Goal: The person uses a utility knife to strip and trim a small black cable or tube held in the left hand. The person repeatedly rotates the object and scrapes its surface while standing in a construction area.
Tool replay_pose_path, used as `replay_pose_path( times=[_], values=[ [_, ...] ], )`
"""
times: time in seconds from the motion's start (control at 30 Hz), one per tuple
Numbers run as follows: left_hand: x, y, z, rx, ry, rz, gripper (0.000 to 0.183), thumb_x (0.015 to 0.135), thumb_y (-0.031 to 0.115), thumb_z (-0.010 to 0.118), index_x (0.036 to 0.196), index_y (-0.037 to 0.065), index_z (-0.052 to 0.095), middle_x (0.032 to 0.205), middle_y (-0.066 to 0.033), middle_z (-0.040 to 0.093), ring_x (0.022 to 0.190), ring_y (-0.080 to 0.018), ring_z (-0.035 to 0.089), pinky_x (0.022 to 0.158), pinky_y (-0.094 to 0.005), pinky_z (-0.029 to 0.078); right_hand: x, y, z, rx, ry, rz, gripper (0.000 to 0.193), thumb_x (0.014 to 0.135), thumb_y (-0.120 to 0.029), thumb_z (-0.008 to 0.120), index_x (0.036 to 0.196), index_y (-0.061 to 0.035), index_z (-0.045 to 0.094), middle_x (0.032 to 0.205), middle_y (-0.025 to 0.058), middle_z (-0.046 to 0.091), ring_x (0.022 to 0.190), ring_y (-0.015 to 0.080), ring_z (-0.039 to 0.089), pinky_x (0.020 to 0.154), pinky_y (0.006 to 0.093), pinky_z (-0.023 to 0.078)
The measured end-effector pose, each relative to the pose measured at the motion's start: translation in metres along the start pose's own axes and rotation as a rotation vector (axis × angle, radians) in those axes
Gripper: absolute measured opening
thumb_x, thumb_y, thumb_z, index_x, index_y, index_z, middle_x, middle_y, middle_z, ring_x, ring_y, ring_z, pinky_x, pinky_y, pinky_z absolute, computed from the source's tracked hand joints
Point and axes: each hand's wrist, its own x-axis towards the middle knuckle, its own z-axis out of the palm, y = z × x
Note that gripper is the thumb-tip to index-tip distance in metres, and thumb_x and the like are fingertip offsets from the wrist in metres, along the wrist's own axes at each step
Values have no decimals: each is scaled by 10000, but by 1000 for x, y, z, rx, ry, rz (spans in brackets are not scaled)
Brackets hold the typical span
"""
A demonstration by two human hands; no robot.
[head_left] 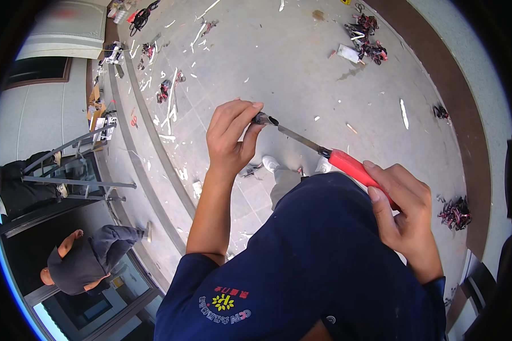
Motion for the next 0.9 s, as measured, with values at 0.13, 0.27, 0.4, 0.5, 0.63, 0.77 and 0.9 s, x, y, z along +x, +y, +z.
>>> replay_pose_path(
  times=[0.13, 0.27, 0.4, 0.5, 0.63, 0.77, 0.9],
  values=[
    [5, 4, 1, 2, 42, 50, 428, 746, 18, 888, 1159, 50, 784, 1051, -93, 757, 983, -315, 728, 932, -485, 638, -1, -1, 3, 16, 16, 2, 359, 905, 35, 760, 1264, 38, 765, 794, 136, 655, 618, 250, 632, 574, 333, 488],
    [7, 9, 1, -45, 33, 72, 400, 764, -20, 870, 1148, 33, 774, 1074, -126, 763, 1001, -337, 737, 965, -484, 625, -4, -3, 6, -52, 39, -16, 372, 900, 28, 773, 1272, 31, 764, 806, 130, 658, 604, 250, 631, 550, 339, 490],
    [8, 18, 6, -36, 52, 122, 402, 732, -18, 876, 1110, 82, 785, 1042, -65, 767, 987, -290, 740, 953, -464, 635, -11, -10, 12, -170, 51, -19, 365, 911, 26, 766, 1276, 36, 757, 807, 127, 648, 579, 254, 621, 535, 353, 486],
    [7, 30, 17, -17, 46, 228, 376, 737, -48, 859, 1077, 95, 787, 1041, -54, 772, 986, -275, 744, 979, -457, 629, -11, -22, 9, -189, -26, 55, 338, 933, 21, 753, 1270, 46, 750, 796, 132, 639, 571, 259, 612, 534, 367, 475],
    [6, 27, 24, -12, 91, 230, 353, 752, -73, 853, 1053, 99, 789, 1049, -41, 777, 990, -269, 747, 1006, -456, 625, -4, -21, 5, -104, -56, 115, 292, 933, -19, 776, 1221, 27, 766, 749, 131, 621, 536, 278, 593, 508, 387, 461],
    [5, 27, 26, -29, 89, 228, 337, 768, -64, 861, 1054, 100, 790, 1048, -42, 777, 1007, -272, 750, 1020, -461, 619, 2, -15, -2, 62, -87, 193, 257, 954, -19, 754, 1204, 41, 766, 714, 147, 605, 544, 284, 580, 529, 389, 449],
    [7, 28, 28, -47, 68, 212, 317, 787, -50, 865, 1056, 101, 790, 1048, -48, 777, 1019, -275, 752, 1029, -466, 612, 6, -11, -7, 79, -117, 201, 243, 957, -12, 746, 1190, 50, 771, 723, 153, 614, 553, 282, 570, 541, 381, 440]
  ],
)
